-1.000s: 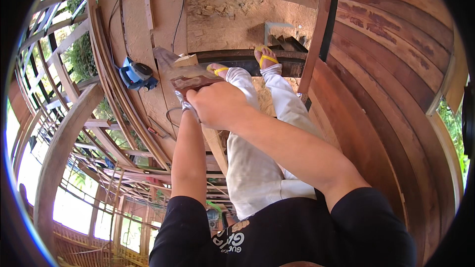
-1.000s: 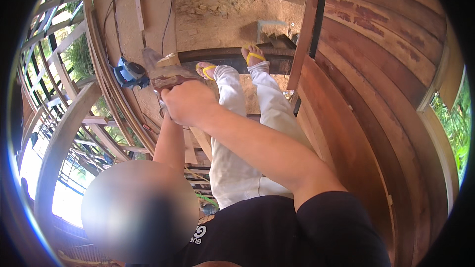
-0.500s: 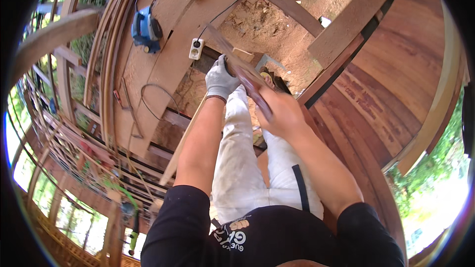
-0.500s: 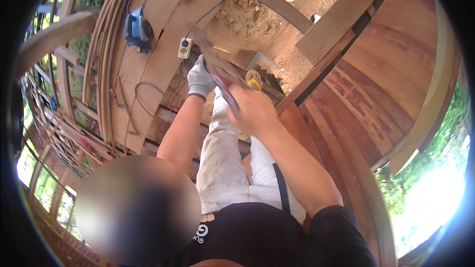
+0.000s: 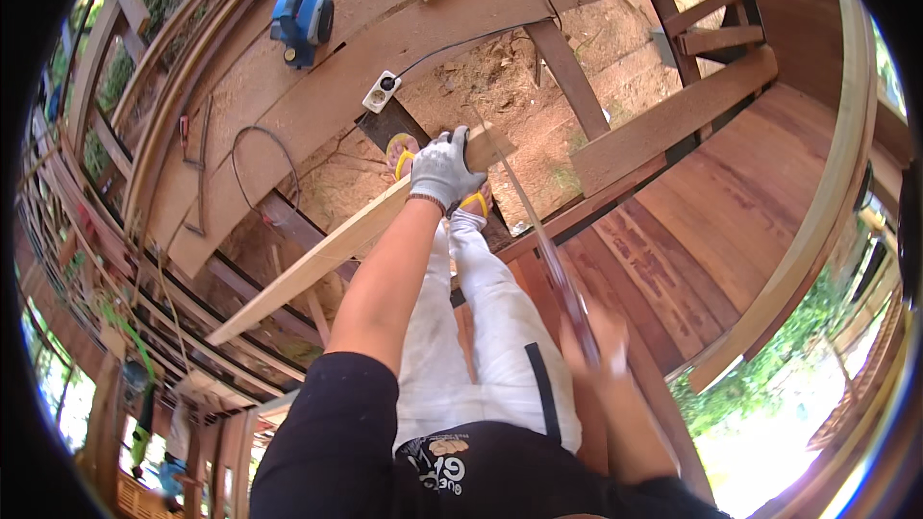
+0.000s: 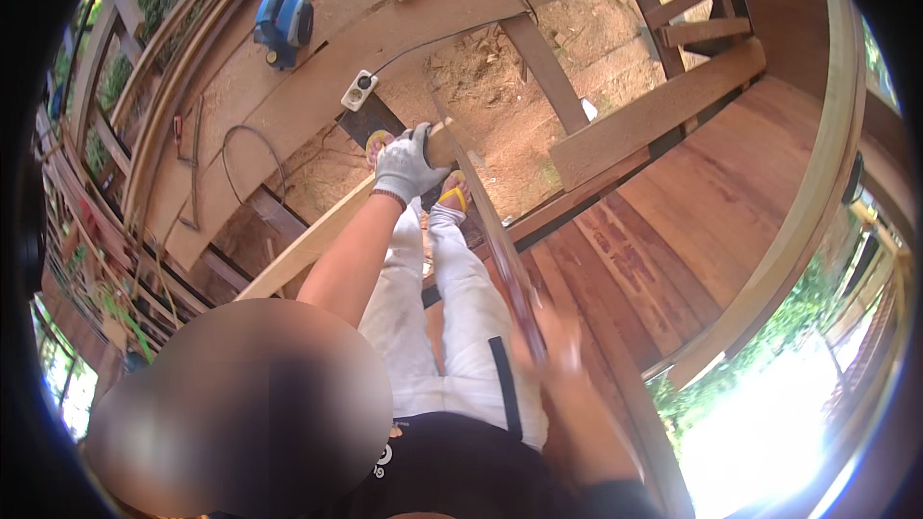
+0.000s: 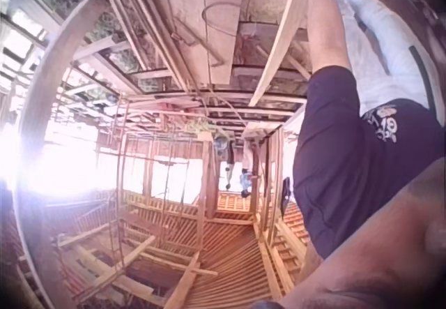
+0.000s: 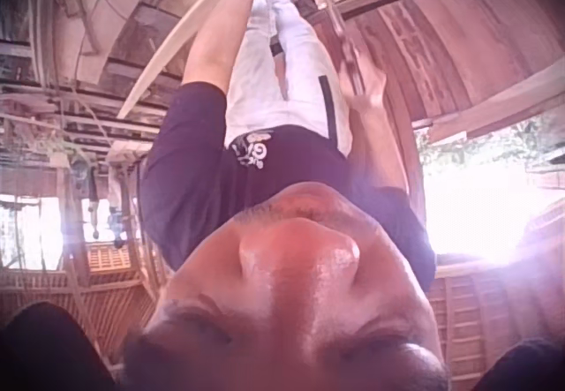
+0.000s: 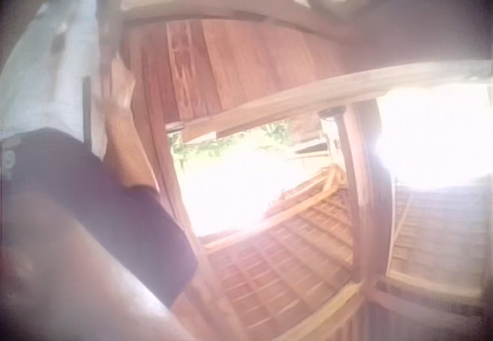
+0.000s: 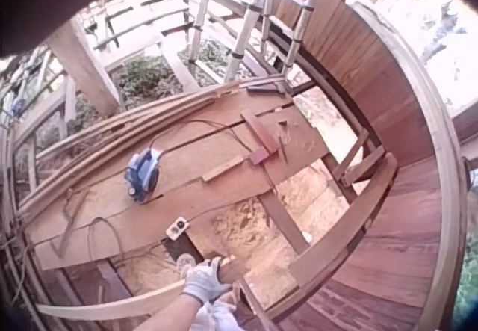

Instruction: The person marks a wooden plank with a pencil and then uses a hand saw to cut along the marked line. After cutting, the person moves the cut piece and places it on a nearby surface.

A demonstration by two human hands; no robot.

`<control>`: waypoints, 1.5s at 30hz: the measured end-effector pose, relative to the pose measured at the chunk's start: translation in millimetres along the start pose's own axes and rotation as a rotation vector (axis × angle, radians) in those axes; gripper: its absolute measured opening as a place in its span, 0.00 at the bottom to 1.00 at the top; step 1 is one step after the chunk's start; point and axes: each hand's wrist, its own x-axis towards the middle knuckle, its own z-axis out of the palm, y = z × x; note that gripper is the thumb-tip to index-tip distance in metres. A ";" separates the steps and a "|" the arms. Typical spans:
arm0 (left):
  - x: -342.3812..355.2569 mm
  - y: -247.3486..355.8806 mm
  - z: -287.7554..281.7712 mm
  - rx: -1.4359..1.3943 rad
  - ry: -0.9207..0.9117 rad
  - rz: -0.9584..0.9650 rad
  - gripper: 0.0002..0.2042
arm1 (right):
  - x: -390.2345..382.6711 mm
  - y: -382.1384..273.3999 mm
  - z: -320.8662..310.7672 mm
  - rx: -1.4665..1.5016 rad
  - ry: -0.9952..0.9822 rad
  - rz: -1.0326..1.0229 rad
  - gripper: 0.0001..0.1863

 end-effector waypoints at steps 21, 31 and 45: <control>-2.4 11.7 -4.4 -0.011 -0.037 -0.026 0.38 | 72.3 26.0 66.8 0.223 0.018 0.061 0.04; -6.8 15.4 0.0 -0.005 0.007 -0.037 0.39 | 10.1 15.8 15.6 0.072 -0.099 0.176 0.06; 1.1 16.8 -3.7 0.009 -0.042 -0.030 0.38 | 44.8 54.4 66.3 0.189 0.083 -0.046 0.05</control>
